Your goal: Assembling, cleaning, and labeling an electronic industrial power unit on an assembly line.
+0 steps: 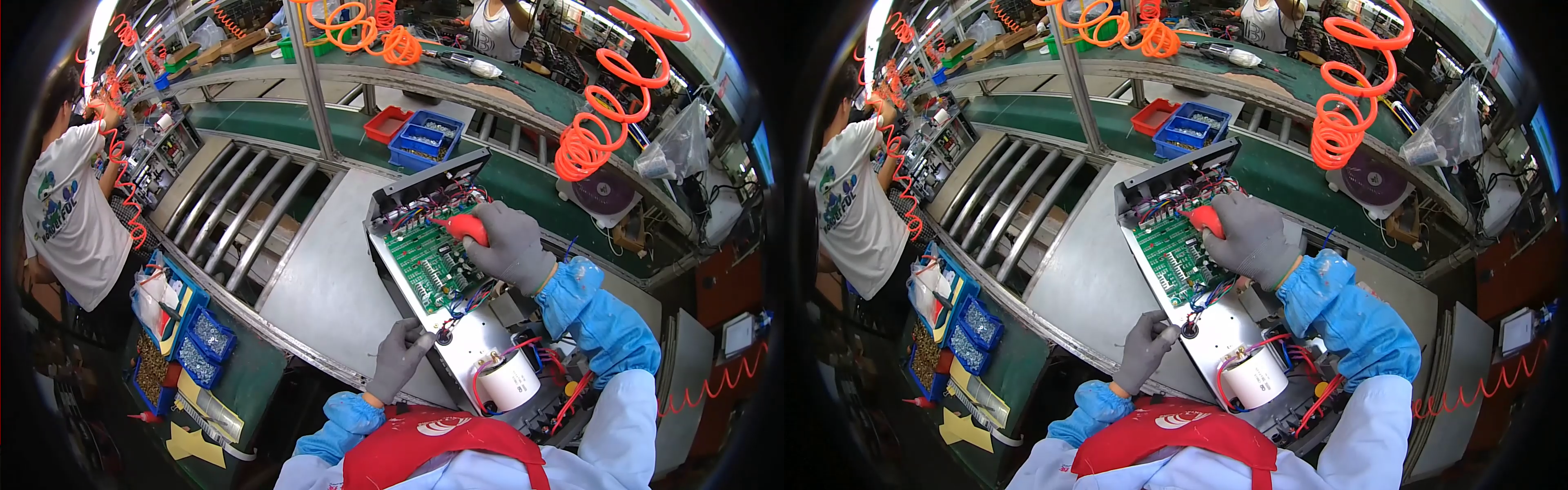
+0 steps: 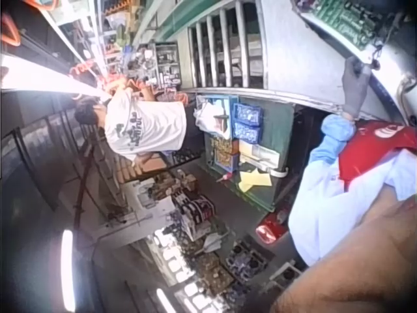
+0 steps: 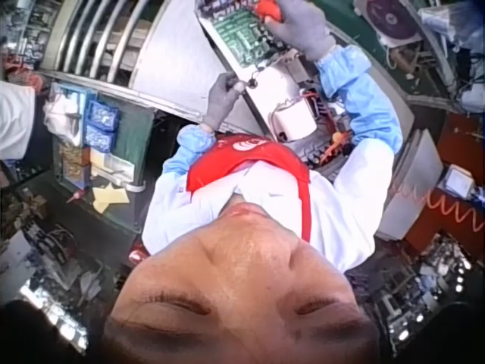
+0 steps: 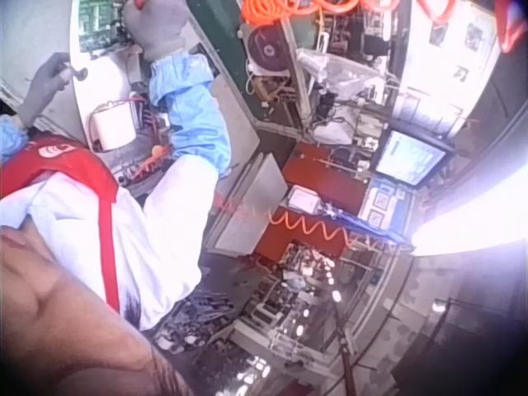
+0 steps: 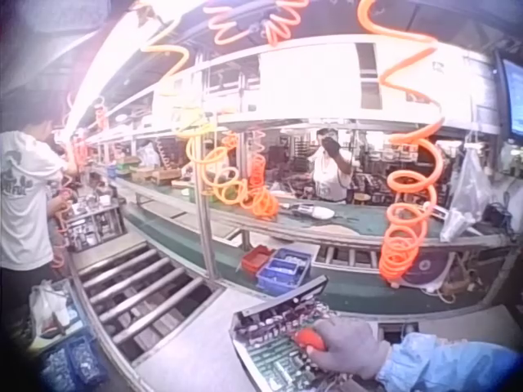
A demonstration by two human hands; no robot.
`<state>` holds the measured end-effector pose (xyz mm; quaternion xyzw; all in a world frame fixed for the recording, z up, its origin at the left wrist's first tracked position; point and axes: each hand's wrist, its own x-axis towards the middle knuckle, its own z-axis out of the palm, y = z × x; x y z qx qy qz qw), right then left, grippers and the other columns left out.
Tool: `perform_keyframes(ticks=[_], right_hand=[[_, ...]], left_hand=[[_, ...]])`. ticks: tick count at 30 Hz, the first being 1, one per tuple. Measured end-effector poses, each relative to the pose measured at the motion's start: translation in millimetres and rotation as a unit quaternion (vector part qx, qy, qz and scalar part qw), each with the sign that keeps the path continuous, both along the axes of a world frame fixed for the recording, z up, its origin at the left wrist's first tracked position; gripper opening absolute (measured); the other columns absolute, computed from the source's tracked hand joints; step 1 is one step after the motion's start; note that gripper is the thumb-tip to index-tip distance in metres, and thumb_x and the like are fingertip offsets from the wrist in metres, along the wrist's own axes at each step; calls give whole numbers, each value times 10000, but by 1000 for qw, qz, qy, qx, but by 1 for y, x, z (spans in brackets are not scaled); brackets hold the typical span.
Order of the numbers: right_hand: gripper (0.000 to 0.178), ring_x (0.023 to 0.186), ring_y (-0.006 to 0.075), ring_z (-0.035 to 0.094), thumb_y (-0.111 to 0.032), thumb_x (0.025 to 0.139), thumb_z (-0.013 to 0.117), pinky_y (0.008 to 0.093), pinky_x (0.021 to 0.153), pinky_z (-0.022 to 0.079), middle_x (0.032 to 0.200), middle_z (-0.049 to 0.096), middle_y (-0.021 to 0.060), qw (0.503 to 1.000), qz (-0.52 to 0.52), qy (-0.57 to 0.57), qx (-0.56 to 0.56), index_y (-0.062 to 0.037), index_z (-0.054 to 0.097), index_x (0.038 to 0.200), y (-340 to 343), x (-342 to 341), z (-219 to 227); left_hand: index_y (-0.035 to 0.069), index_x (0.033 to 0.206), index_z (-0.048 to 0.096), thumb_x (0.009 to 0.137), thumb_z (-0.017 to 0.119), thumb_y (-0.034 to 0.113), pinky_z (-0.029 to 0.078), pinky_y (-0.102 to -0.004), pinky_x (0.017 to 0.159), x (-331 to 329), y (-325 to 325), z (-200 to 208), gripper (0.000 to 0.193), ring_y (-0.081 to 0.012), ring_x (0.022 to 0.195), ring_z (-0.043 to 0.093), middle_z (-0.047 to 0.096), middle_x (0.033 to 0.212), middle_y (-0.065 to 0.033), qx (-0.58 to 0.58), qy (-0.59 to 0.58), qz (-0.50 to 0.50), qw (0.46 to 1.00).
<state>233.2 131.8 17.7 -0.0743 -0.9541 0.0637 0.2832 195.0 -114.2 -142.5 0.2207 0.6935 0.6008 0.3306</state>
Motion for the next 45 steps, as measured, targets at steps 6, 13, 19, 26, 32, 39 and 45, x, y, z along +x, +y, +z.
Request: perform_keyframes(ticks=[6,13,19,26,32,39,45], right_hand=[[344,713,346,628,-215,707,735,439,638,508,825,612,137,1000,-9,8,5,-71,616,996,2,0,-2],[344,717,347,627,-215,709,732,441,642,508,834,615,139,1000,-12,8,7,-74,620,1001,5,1,0],[249,725,352,623,-225,738,702,462,635,500,810,602,157,1000,9,17,-16,-66,601,901,-2,3,8],[355,729,360,632,-228,714,732,438,657,509,846,625,150,1000,22,-15,2,-66,627,1011,-10,-1,9],[220,691,329,605,-224,729,697,445,603,487,756,576,127,999,32,29,14,-98,597,879,-16,-10,4],[222,691,317,610,-220,720,699,443,603,486,764,577,118,999,18,13,40,-96,590,867,-21,-9,7],[247,677,299,615,-220,710,706,425,605,485,764,578,110,995,22,-18,97,-82,582,873,-28,-9,5]], left_hand=[[-39,1226,559,878,712,331,528,-319,760,0,1,0,531,-167,829,646,671,896,-113,3,0,2,1000],[-36,1222,562,865,719,345,523,-329,758,0,0,-3,545,-178,827,646,675,903,-120,0,-5,0,1000],[-47,1223,547,870,713,312,502,-298,690,1,1,-3,530,-147,771,606,649,874,-96,12,0,5,1000],[-58,1234,527,883,701,261,481,-261,625,0,1,-1,505,-104,720,568,619,845,-68,24,-3,3,1000],[-58,1241,525,883,702,254,482,-262,625,0,1,-5,506,-101,720,568,619,847,-67,29,7,4,1000],[-58,1246,524,883,704,248,479,-259,624,0,1,-9,508,-99,721,568,618,847,-68,34,14,3,999],[-59,1247,524,889,701,253,480,-261,621,0,2,-6,507,-102,716,570,620,849,-69,35,7,1,999]])
